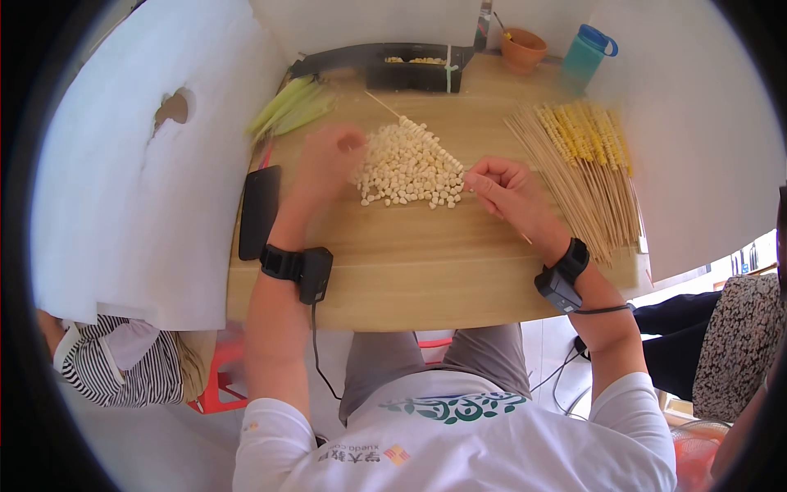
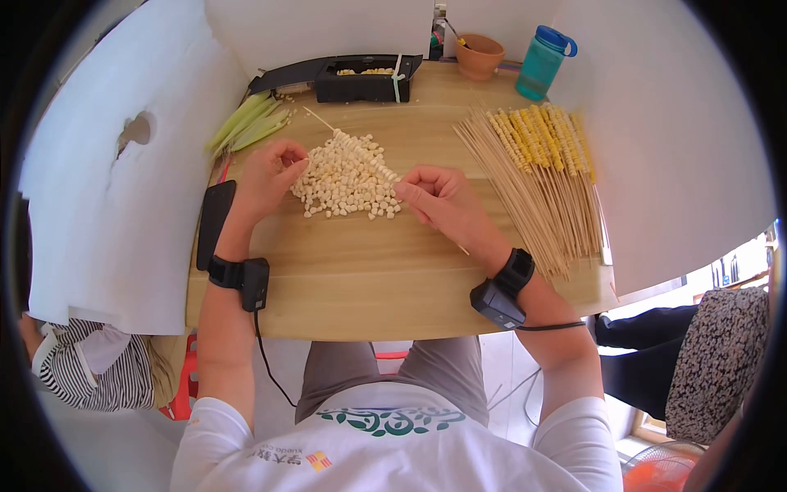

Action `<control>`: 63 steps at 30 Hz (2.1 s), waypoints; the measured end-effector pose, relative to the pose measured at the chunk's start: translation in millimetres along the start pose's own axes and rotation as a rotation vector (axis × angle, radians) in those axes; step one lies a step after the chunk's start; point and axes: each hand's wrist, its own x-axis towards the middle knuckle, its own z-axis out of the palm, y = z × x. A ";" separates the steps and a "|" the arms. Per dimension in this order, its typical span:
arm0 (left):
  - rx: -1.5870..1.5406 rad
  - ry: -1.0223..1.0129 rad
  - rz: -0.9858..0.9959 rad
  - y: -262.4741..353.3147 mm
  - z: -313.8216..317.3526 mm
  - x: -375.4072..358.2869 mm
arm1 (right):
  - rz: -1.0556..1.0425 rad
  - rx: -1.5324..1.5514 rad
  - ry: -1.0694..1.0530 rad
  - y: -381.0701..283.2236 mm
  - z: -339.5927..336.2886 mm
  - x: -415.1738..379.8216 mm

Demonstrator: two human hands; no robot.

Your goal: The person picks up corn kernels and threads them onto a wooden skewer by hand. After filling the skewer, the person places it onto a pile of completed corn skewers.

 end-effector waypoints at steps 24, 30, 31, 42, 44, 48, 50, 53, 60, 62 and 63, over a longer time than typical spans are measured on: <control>-1.169 0.325 -0.423 -10.7 -6.2 4.0 | -0.011 -0.011 -0.097 -5.7 6.3 -6.1; -1.221 0.313 -0.403 -5.2 -5.7 1.7 | -0.005 0.000 -0.113 -3.6 7.8 -5.9; -1.219 0.306 -0.409 -5.5 -5.1 1.5 | -0.010 0.008 -0.111 -2.9 7.8 -6.4; -1.076 0.275 -0.417 -0.1 -2.7 1.9 | -0.015 0.008 -0.117 -3.4 7.3 -5.2; -1.067 0.274 -0.401 -0.7 -3.1 2.0 | -0.007 0.003 -0.118 -2.7 6.9 -4.6; -1.084 0.279 -0.386 -1.9 -1.9 2.2 | -0.020 0.023 -0.131 -1.5 6.9 -4.5; -1.079 0.274 -0.388 -1.0 -2.1 2.1 | -0.013 0.027 -0.134 -2.7 7.2 -5.0; -1.077 0.282 -0.390 -0.1 -1.9 2.1 | 0.000 0.019 -0.132 -2.5 7.5 -5.0; -1.021 0.291 -0.364 0.4 -0.1 0.8 | -0.011 -0.003 -0.122 0.6 6.6 -3.6; -0.906 0.314 -0.337 5.9 -1.5 -0.9 | -0.012 -0.001 -0.122 0.9 6.8 -3.3; -0.907 0.313 -0.338 7.7 -1.7 -1.4 | -0.012 0.001 -0.123 0.8 7.0 -3.4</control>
